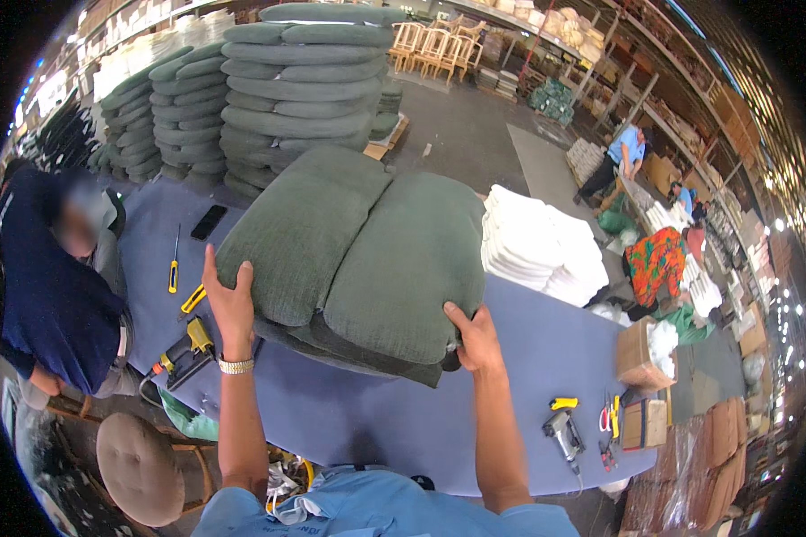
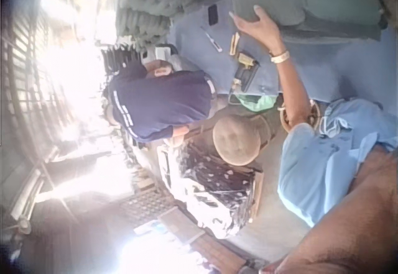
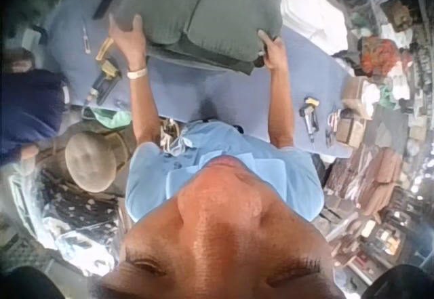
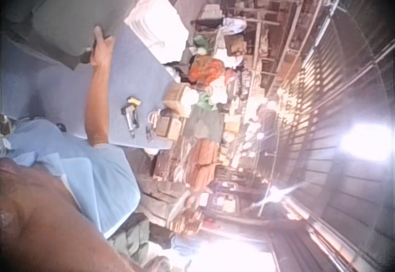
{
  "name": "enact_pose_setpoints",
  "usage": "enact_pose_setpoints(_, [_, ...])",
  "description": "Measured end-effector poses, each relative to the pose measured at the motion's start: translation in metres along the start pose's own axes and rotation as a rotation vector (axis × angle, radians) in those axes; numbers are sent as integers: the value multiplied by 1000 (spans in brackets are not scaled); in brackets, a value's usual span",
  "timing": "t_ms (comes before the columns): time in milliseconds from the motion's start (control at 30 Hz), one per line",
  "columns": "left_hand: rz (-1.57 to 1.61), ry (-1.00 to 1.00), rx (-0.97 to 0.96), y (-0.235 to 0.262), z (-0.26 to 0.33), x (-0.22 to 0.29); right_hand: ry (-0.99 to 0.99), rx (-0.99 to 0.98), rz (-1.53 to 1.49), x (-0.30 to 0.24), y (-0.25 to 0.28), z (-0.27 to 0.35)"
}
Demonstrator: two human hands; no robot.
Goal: The person uses a staple gun to attach fabric to a cushion, then trims excess fabric with a utility knife. They fold and stack the finished cushions on a nearby pallet.
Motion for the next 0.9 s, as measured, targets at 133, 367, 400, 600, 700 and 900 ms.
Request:
enact_pose_setpoints(133, [295, 120, 166, -7, 8, -9, -46, 138, -31, -8, -12, 2])
enact_pose_setpoints(367, [420, 226, 152, -12, 12, 4, -18, 41, -29, -11, -11, -5])
enact_pose_setpoints(400, [401, 246, 161, -15, 15, 8, -5, 47, -21, -9, -8, -3])
enact_pose_setpoints(600, [789, 631, -10, -15, 3, -14, -43, -9, -137, -2, -7, -11])
enact_pose_setpoints(700, [824, 675, -34, -27, -9, -13, -113, -29, -359, -8, -3, -13])
enact_pose_setpoints(900, [850, 678, 120, -36, 20, -19, -100, -94, -347, -9, -15, -27])
Point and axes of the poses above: each hand's wrist, its own z-axis away from the middle knuckle, its own y-axis out of the back of the hand, x = y × z, the point moved 5 cm from there along -z, towards the middle knuckle, and after that the axes turned 14 degrees about -y, right-handed, at the moved point
